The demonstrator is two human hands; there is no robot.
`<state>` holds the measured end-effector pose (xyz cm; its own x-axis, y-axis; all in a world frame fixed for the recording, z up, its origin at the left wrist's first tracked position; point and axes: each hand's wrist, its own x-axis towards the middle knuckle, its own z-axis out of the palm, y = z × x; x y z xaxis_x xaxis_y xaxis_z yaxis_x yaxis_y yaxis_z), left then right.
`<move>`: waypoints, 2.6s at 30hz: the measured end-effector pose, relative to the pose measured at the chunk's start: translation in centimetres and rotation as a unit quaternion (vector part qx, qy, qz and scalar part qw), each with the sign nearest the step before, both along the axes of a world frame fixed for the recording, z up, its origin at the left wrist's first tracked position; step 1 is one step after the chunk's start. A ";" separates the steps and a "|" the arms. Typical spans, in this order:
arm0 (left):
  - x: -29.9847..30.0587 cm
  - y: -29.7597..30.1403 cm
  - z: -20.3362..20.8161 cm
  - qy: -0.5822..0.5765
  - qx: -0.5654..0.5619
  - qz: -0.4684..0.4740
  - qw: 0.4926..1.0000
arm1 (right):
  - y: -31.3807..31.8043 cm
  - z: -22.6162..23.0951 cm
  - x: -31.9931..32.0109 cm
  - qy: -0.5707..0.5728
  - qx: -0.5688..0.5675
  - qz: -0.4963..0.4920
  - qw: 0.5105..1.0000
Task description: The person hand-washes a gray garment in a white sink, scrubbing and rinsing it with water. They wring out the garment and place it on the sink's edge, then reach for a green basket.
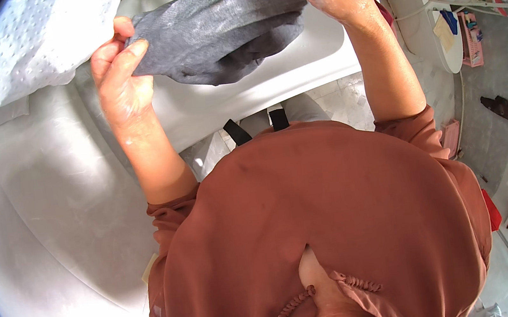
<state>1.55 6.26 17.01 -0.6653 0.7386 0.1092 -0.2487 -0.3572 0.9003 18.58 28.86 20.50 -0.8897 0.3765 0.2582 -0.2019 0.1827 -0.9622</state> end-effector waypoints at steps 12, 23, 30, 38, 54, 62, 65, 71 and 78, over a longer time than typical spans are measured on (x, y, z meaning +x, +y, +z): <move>-0.7 1.1 0.3 0.061 -0.036 -0.083 0.994 | 0.1 5.4 -0.7 0.019 0.298 -0.019 0.954; 0.9 4.0 -8.5 0.314 -0.269 -0.102 0.905 | 1.5 -9.8 0.8 -0.121 0.101 -0.049 0.986; 5.2 5.4 -19.5 -0.147 -0.250 0.029 0.957 | -4.1 -21.6 0.2 -0.209 -0.350 -0.198 0.891; 7.7 7.5 -21.1 -0.388 -0.292 0.135 0.864 | -7.1 -22.2 -4.4 -0.285 0.229 -0.209 0.907; 7.1 6.4 -23.3 -0.423 -0.281 0.059 0.859 | -10.4 -20.2 -3.0 -0.175 0.307 -0.097 0.931; 8.6 6.1 -22.6 -0.449 -0.193 0.063 0.870 | -8.4 -20.1 -3.0 -0.263 0.289 -0.104 0.915; 8.2 6.7 -21.3 -0.399 -0.296 0.040 0.867 | -9.3 -21.1 -2.4 -0.181 0.270 -0.141 0.935; 9.2 7.8 -19.4 -0.400 -0.334 0.101 0.847 | -7.4 -21.9 -3.3 -0.291 0.253 -0.154 0.910; 9.6 6.1 -20.8 -0.319 -0.355 0.037 0.878 | -4.0 -25.3 -2.3 -0.317 0.195 -0.223 0.901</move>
